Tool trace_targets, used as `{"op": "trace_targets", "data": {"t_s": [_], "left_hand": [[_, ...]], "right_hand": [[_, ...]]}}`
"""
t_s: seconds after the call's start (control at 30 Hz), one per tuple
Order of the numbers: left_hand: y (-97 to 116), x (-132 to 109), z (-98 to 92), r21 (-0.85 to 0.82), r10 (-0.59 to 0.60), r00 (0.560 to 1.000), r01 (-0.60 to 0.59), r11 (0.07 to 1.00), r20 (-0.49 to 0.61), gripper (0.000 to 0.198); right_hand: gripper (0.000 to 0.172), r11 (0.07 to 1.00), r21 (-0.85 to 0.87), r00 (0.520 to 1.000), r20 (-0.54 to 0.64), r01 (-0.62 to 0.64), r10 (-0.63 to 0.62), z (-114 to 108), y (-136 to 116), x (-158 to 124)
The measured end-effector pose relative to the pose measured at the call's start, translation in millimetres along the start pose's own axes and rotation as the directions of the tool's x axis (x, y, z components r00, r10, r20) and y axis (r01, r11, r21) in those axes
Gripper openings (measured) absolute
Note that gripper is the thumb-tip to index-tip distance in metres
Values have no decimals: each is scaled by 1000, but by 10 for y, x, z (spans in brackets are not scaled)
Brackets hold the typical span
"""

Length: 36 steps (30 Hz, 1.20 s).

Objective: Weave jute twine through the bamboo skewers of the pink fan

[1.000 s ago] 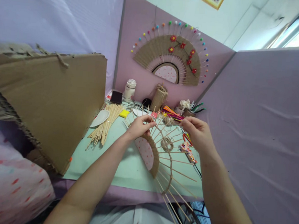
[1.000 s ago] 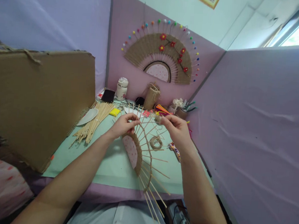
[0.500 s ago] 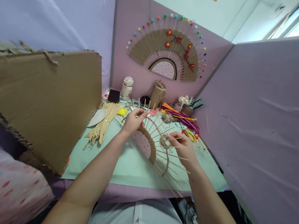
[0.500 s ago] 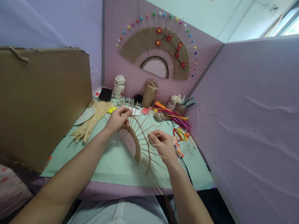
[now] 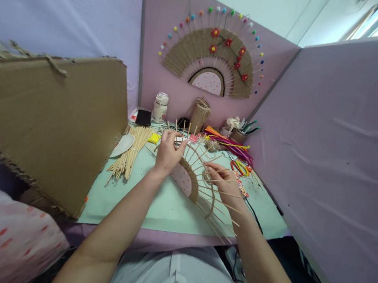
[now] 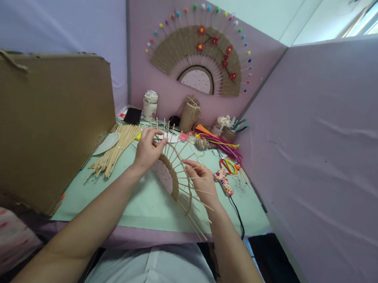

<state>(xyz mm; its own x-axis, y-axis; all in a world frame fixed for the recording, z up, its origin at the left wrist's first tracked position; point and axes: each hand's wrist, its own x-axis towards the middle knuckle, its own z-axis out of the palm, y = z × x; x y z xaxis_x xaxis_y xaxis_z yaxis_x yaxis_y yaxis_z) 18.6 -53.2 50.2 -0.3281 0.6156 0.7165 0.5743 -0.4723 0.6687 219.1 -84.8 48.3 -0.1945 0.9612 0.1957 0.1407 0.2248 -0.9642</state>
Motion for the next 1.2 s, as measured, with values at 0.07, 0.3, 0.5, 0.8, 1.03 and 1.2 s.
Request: {"op": "trace_targets", "data": {"t_s": [0.07, 0.3, 0.5, 0.8, 1.03, 1.2], "left_hand": [[51, -37, -15, 21, 58, 996, -57, 998, -65, 28], [182, -169, -62, -143, 340, 934, -324, 935, 105, 47], [206, -143, -84, -166, 321, 917, -287, 943, 236, 39], [137, -146, -11, -211, 284, 911, -227, 951, 298, 39], [118, -135, 7, -256, 397, 881, -334, 907, 258, 16], [142, -106, -6, -262, 424, 863, -357, 896, 275, 18]], "right_hand": [[37, 1000, -13, 1000, 20, 21, -21, 17, 8, -12], [36, 998, -41, 999, 30, 43, -42, 62, 3, -49], [37, 999, -24, 999, 21, 48, -48, 27, 45, -31], [31, 994, -96, 999, -7, 49, -49, -122, -87, -95], [24, 996, 79, 998, -47, 49, -45, -229, -163, -40], [25, 991, 83, 992, -75, 106, -99, -288, -334, 14]]}}
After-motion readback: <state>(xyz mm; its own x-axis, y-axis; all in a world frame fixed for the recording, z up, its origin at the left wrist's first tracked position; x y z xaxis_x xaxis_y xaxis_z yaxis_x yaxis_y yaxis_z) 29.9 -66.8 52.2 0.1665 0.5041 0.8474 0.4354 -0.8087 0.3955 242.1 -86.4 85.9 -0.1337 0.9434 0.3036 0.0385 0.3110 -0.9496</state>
